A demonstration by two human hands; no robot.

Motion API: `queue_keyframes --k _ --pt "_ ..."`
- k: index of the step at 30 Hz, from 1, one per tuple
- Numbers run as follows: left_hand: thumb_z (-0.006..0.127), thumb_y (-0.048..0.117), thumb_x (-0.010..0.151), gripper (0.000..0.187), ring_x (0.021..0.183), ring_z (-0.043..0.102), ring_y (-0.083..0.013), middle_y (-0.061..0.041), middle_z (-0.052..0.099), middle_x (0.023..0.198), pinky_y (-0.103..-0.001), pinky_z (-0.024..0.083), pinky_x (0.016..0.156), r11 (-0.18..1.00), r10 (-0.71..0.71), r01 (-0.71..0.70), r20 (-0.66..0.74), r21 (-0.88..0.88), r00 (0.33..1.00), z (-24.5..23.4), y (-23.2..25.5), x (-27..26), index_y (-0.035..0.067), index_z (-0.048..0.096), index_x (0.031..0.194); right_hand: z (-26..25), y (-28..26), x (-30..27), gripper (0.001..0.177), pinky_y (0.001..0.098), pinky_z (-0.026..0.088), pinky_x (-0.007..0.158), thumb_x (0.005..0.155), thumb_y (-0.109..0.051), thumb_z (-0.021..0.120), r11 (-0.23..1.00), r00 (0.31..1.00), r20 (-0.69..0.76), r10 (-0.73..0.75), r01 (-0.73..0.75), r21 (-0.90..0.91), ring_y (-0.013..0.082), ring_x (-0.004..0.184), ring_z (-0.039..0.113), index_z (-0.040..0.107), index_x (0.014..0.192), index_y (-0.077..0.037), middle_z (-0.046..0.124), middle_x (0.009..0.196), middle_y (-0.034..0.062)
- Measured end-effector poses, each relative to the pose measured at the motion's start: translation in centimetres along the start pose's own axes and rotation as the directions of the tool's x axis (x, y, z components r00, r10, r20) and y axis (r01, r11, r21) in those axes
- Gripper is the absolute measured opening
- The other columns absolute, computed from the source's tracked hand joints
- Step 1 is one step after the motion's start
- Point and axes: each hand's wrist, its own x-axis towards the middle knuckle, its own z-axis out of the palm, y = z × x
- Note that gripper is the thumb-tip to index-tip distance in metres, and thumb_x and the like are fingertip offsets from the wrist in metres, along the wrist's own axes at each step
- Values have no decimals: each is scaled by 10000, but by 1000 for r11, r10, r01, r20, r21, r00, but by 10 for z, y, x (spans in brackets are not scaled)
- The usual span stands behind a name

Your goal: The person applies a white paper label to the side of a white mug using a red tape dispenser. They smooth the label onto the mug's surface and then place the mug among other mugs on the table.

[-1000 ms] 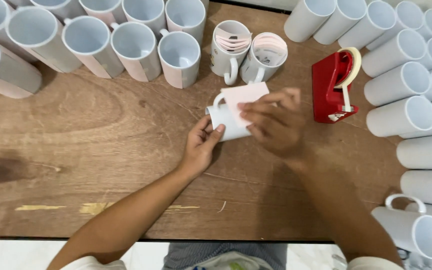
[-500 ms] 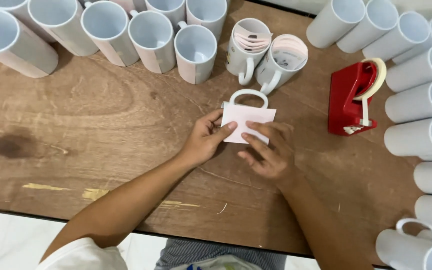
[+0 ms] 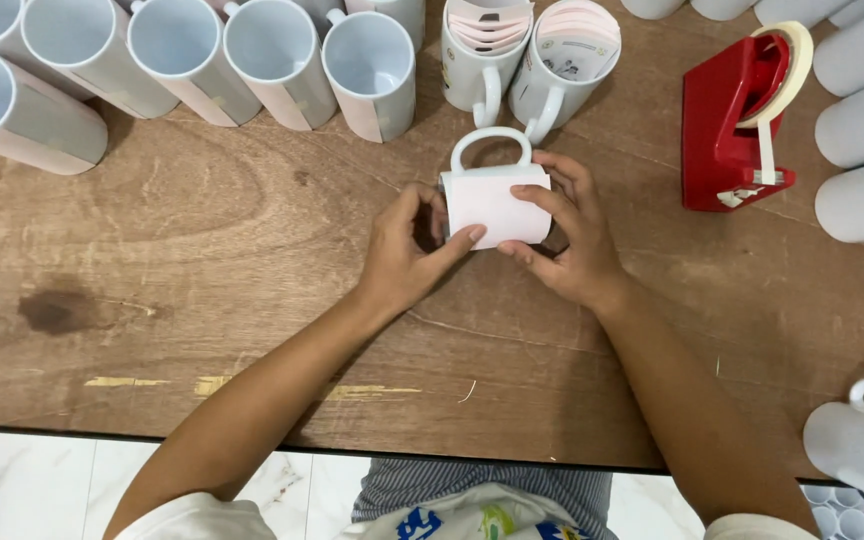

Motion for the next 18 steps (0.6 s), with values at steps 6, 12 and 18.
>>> queue_keyframes --k 6,12,18 --pt "785 285 827 591 1127 455 -410 -204 336 1205 -508 414 979 951 248 -263 105 163 963 -8 13 2 106 414 1251 -4 7 -2 515 567 367 1037 781 -120 794 997 997 54 58 -61 54 461 1230 476 550 1234 -104 321 1333 201" --pt "768 212 831 552 1230 475 -479 -262 370 1340 -568 394 1029 978 186 -204 260 42 947 -16 11 4 145 474 1293 -3 11 -5 559 550 383 1018 739 -128 829 996 996 53 74 -77 55 430 1183 511 555 1226 -109 306 1318 188" --pt "822 178 769 580 1250 475 -417 -203 420 1332 -541 385 1042 975 217 -223 247 0 945 -17 4 7 125 511 1256 -6 6 -4 567 550 384 1000 753 -179 818 994 996 61 66 -71 82 453 1170 509 537 1238 -96 306 1305 200"
